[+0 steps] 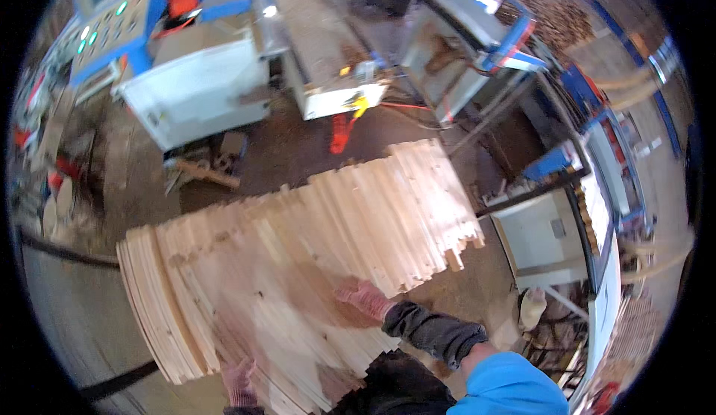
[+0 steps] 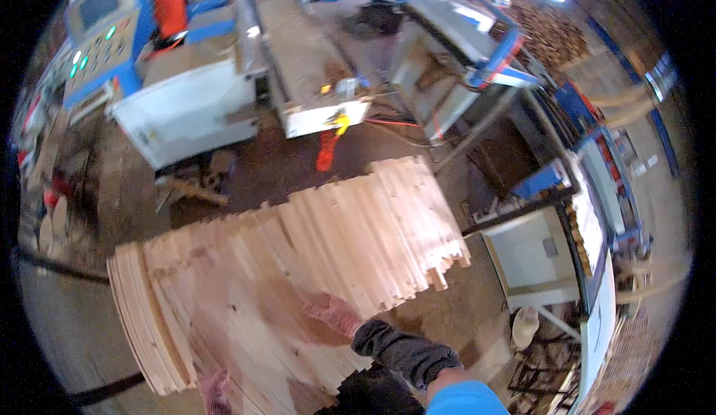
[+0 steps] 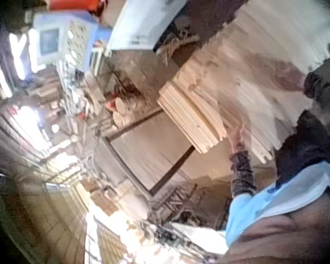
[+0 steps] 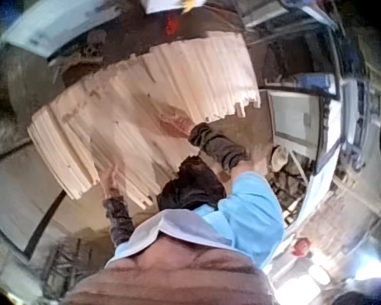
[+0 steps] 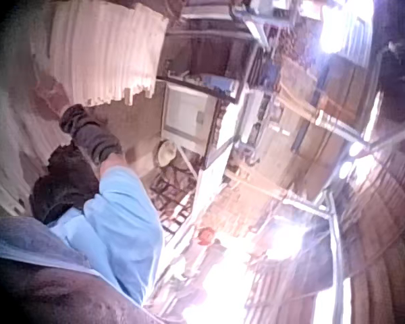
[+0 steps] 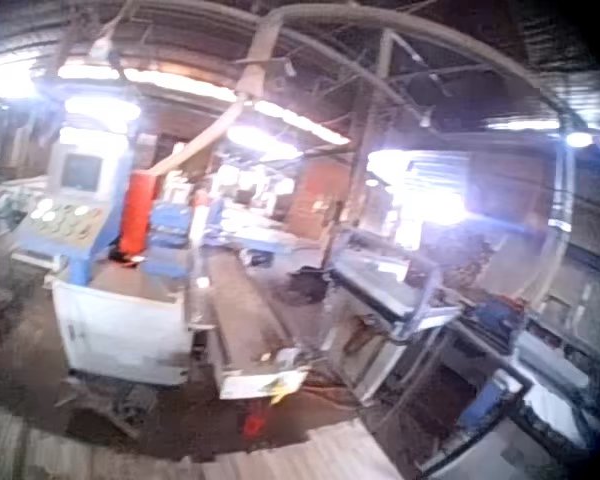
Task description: The person repeatedly picks up stacks of light-colored wooden planks from a metal table and places them onto a conveyor belt. The worker handles the planks by hand, moving them in batches to feed the machinery in a workshop environment.
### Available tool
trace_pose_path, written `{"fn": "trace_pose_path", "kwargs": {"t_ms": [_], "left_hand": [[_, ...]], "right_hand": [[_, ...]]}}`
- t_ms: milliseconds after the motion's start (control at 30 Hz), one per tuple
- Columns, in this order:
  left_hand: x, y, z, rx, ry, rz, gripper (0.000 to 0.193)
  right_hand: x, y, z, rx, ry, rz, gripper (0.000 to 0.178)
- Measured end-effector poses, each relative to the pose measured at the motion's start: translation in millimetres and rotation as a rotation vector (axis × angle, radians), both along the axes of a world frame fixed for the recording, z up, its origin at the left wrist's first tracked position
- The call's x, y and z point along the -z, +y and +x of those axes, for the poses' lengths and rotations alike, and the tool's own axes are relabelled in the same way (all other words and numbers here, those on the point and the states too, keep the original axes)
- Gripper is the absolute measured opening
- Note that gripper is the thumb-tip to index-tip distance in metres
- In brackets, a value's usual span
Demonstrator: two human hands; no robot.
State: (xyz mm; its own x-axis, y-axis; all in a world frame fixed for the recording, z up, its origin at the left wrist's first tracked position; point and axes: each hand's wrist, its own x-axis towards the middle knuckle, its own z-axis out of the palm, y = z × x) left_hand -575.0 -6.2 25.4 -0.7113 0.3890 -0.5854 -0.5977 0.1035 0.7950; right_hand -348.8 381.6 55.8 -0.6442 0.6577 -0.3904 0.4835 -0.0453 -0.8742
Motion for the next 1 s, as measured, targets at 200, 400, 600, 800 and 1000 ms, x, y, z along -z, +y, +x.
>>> {"fn": "trace_pose_path", "kwargs": {"t_ms": [200, 400, 600, 800, 1000], "left_hand": [[-51, 12, 44, 0.196, 0.207, 0.148, 0.107], [-103, 92, 101, 0.876, 0.839, 0.055, 0.087], [-300, 251, 380, 0.877, 0.724, 0.231, 0.083], [-305, 380, 553, 1.277, 0.398, 0.38, 0.106], [-314, 464, 717, 1.617, 0.177, 0.615, 0.101]], "right_hand": [[-79, -12, 121, 0.174, -0.167, -0.151, 0.094], [-176, -27, 316, 0.505, 0.196, -0.138, 0.092], [-239, -55, 531, 0.953, 0.559, -0.127, 0.078], [-245, -107, 715, 1.381, 0.735, 0.135, 0.071], [-225, -133, 827, 1.668, 0.63, 0.193, 0.051]]}}
